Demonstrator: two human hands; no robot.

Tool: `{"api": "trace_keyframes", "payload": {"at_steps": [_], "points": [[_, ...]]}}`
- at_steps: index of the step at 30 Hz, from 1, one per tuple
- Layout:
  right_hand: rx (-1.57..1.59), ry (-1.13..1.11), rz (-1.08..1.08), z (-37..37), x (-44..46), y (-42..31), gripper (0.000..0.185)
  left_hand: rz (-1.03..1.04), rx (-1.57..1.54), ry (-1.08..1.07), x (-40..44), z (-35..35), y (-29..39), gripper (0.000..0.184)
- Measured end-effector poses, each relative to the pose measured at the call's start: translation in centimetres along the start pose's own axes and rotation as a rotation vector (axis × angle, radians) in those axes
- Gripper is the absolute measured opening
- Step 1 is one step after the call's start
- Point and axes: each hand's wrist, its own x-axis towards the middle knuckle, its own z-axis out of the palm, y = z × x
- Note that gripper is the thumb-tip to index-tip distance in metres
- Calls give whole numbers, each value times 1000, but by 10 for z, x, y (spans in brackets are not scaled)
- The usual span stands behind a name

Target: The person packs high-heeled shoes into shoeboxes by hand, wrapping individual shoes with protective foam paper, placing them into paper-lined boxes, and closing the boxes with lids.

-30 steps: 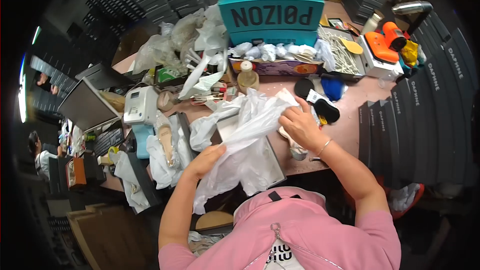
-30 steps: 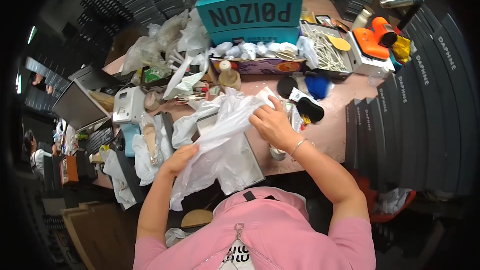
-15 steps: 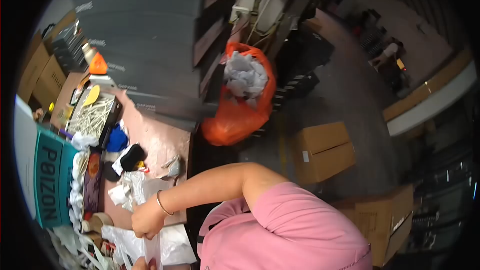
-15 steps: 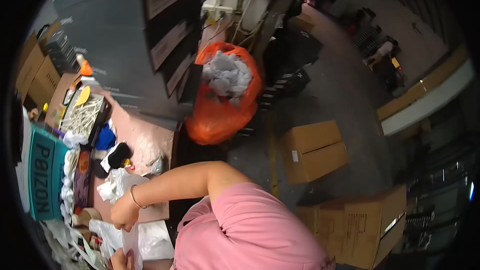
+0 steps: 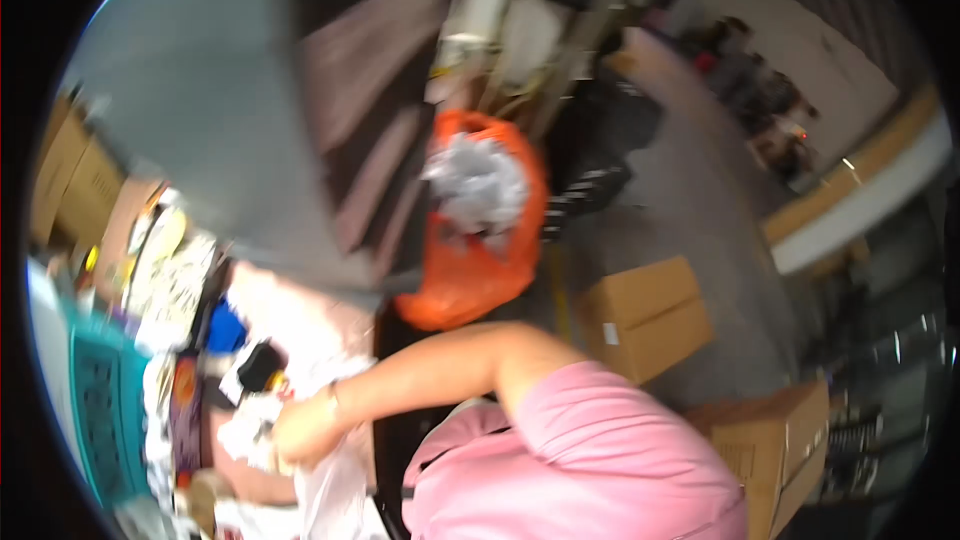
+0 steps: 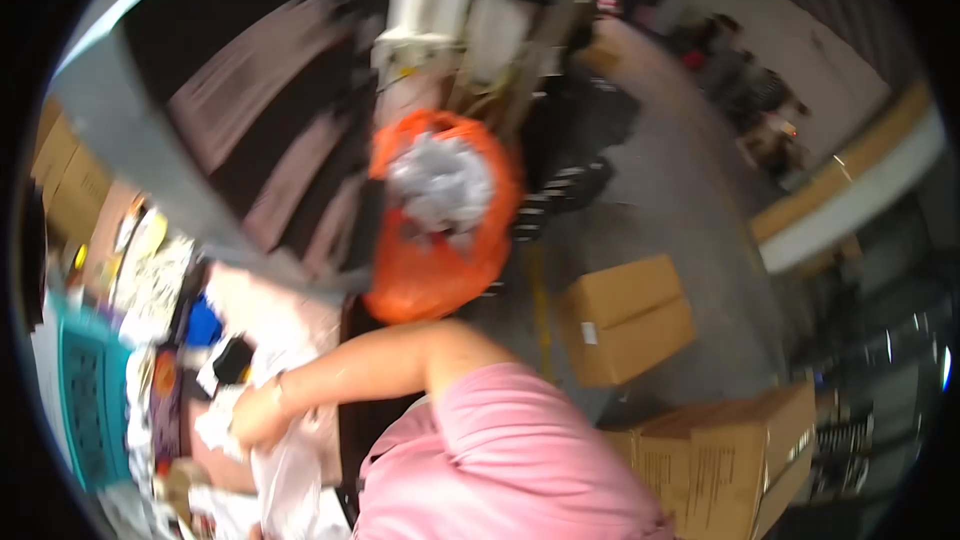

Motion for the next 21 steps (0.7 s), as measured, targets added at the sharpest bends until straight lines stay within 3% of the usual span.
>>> {"api": "trace_keyframes", "payload": {"at_steps": [1, 2, 3, 4, 5, 6, 8, 9, 11, 13, 15, 16, 18, 20, 21], "points": [[131, 82, -37, 1, -10, 8, 17, -88, -45, 64, -2, -3, 21, 38], [30, -182, 179, -12, -16, 10, 19, -9, -175, 195, 0, 8, 12, 28], [-82, -103, 88, 14, -24, 40, 20, 61, -280, 343, -4, 10, -3, 19], [13, 226, 75, 58, -29, 84, 20, 23, -299, 373, -14, -2, 22, 20], [158, 73, 325, 6, -43, 64, 21, -1, -347, 449, -20, -3, 30, 21], [79, -64, 374, -7, -54, 76, 23, 15, -430, 290, -19, -13, 31, 23], [341, -21, 357, -24, -64, 87, 19, 67, -398, 281, -17, -12, 29, 19], [308, -12, 352, -15, -72, 100, 14, 74, -362, 265, -15, -7, 20, 18], [693, -5, 575, -15, -75, 90, 12, -59, -593, 251, -12, 4, 9, 14], [679, -23, 615, -8, -74, 95, 12, -13, -712, 255, -10, 18, -14, 13], [658, -38, 672, -6, -76, 97, 12, -245, -1322, 125, -11, 23, -22, 20], [615, -79, 707, -6, -74, 97, 16, -248, -1329, 126, -9, 27, -22, 20], [577, -125, 714, -3, -67, 99, 20, -240, -1697, 417, -5, 36, -14, 24], [8, -96, 475, 0, -68, 93, 39, -229, -1639, 438, -1, 38, -2, 27], [8, -104, 451, -1, -62, 97, 39, -210, -1592, 424, 0, 42, 0, 27]]}}
